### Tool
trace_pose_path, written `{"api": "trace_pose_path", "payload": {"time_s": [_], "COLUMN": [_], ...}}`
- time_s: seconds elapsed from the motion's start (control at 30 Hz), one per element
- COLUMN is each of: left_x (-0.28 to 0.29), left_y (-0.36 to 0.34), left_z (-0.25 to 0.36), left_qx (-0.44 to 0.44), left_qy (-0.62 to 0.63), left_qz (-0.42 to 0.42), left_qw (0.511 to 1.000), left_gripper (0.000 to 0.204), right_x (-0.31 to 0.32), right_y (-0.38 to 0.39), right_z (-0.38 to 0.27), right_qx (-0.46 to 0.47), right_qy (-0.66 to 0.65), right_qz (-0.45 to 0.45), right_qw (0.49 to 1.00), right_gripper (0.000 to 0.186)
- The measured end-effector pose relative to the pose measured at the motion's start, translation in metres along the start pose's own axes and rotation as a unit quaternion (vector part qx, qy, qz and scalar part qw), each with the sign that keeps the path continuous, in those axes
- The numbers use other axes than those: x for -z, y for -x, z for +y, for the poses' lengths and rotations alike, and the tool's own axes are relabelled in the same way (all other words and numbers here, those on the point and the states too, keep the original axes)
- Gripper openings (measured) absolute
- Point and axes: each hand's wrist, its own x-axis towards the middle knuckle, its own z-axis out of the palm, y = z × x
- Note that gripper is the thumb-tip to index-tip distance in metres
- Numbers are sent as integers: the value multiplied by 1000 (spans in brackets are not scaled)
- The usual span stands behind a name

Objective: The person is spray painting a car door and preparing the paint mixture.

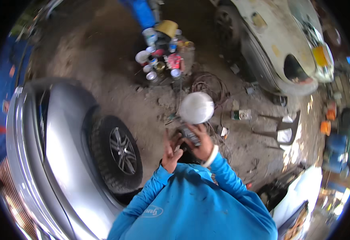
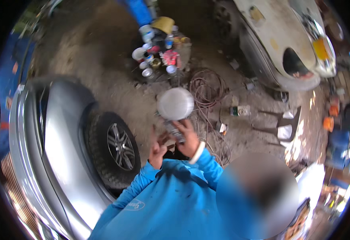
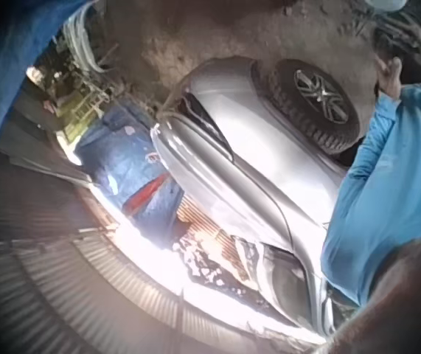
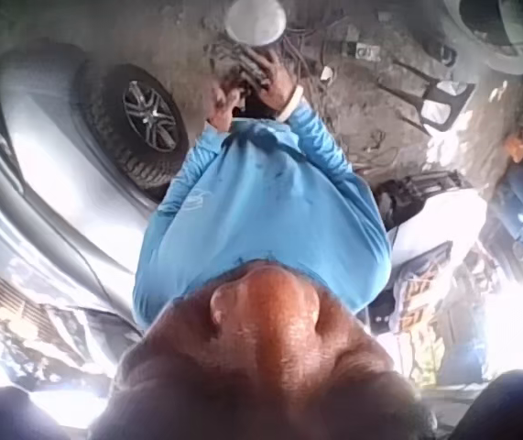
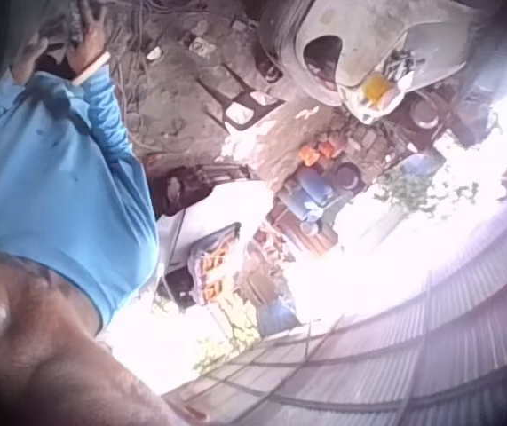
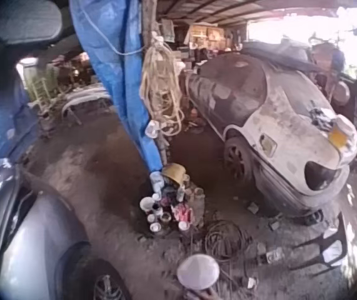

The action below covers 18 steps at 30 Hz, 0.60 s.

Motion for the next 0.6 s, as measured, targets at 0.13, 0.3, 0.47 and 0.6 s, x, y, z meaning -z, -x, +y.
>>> {"api": "trace_pose_path", "payload": {"time_s": [0.13,0.3,0.47,0.6], "left_x": [28,73,91,107], "left_y": [-61,-128,-197,-233], "left_z": [14,-7,-54,-108], "left_qx": [-67,61,116,73], "left_qy": [-62,-161,-116,-188], "left_qz": [108,116,151,54], "left_qw": [990,978,975,978], "left_gripper": [82,55,44,43], "right_x": [-66,-97,-101,-76], "right_y": [-34,-54,-52,-31], "right_z": [25,57,101,131], "right_qx": [-18,-120,-148,-254], "right_qy": [-59,-35,-127,-111], "right_qz": [-79,-73,-7,168], "right_qw": [995,989,981,946], "right_gripper": [75,78,63,56]}}
